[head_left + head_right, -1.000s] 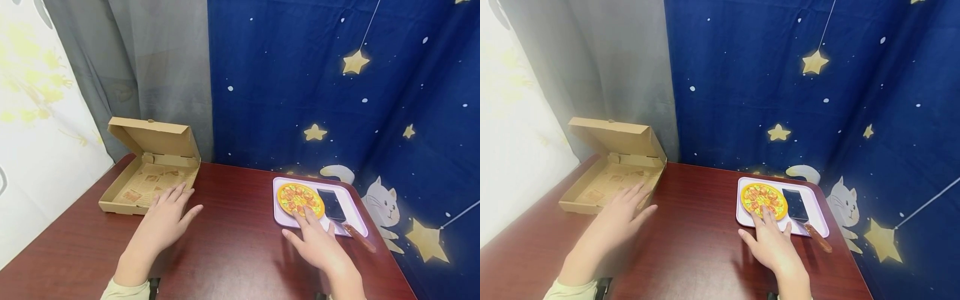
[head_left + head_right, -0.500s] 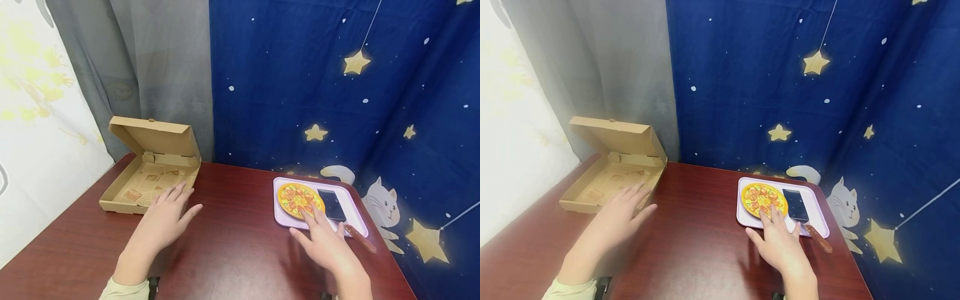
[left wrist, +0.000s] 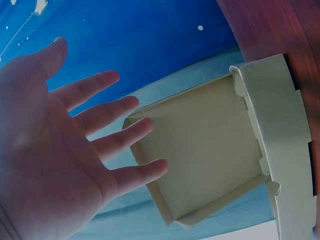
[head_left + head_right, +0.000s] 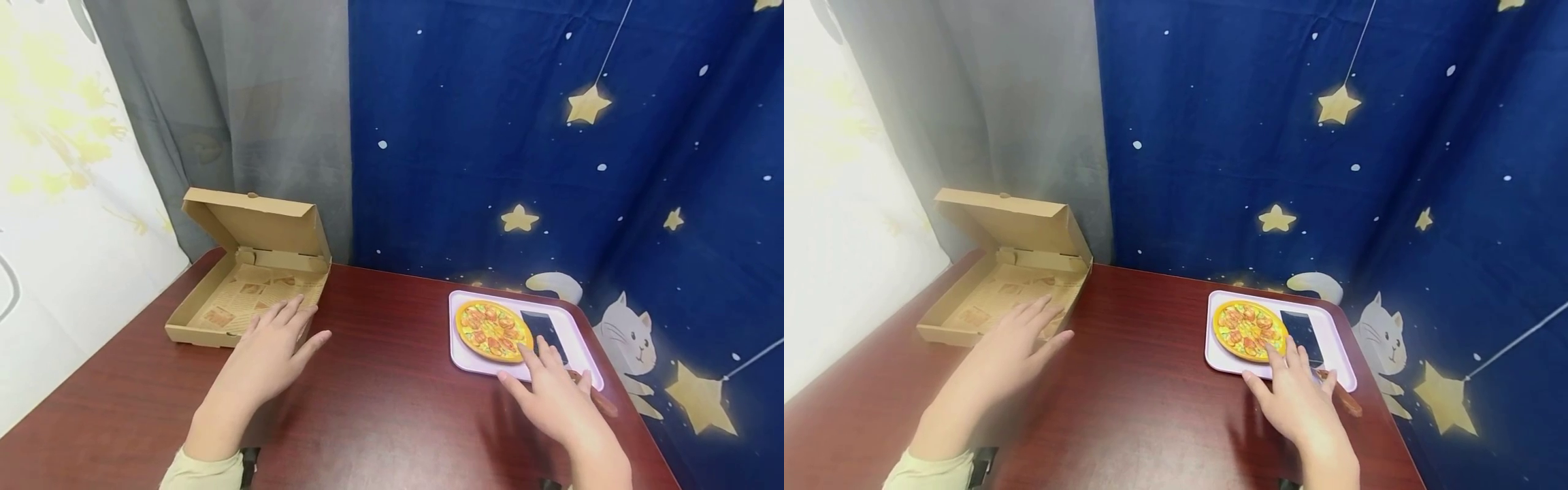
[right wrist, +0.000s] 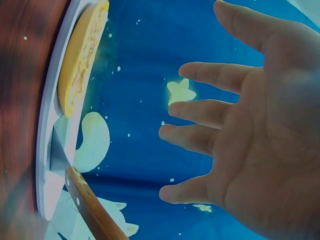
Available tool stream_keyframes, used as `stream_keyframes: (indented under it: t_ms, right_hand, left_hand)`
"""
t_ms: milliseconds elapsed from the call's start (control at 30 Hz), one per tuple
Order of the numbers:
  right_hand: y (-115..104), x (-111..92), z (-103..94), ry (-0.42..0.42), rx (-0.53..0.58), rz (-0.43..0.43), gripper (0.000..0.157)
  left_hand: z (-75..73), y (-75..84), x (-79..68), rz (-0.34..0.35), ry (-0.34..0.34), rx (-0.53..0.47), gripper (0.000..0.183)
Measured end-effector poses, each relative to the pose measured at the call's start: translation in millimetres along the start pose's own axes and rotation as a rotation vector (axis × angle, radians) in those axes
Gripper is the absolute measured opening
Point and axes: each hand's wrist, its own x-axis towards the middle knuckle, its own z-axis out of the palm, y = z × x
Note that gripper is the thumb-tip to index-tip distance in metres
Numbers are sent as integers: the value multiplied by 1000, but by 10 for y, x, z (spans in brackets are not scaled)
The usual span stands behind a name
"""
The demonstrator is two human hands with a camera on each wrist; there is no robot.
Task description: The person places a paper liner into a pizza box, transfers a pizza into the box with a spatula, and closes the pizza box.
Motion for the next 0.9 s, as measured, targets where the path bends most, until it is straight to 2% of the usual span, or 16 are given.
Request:
stream_keyframes:
  t_ms: [400,900]
  right_hand:
    - [130,-16,-26,27,-7,23,95]
    - [367,-23,-106,6,-12,88,94]
  left_hand:
    - [-4,0,3,1,0,2,61]
    - [-4,11,22,4,4,7,59]
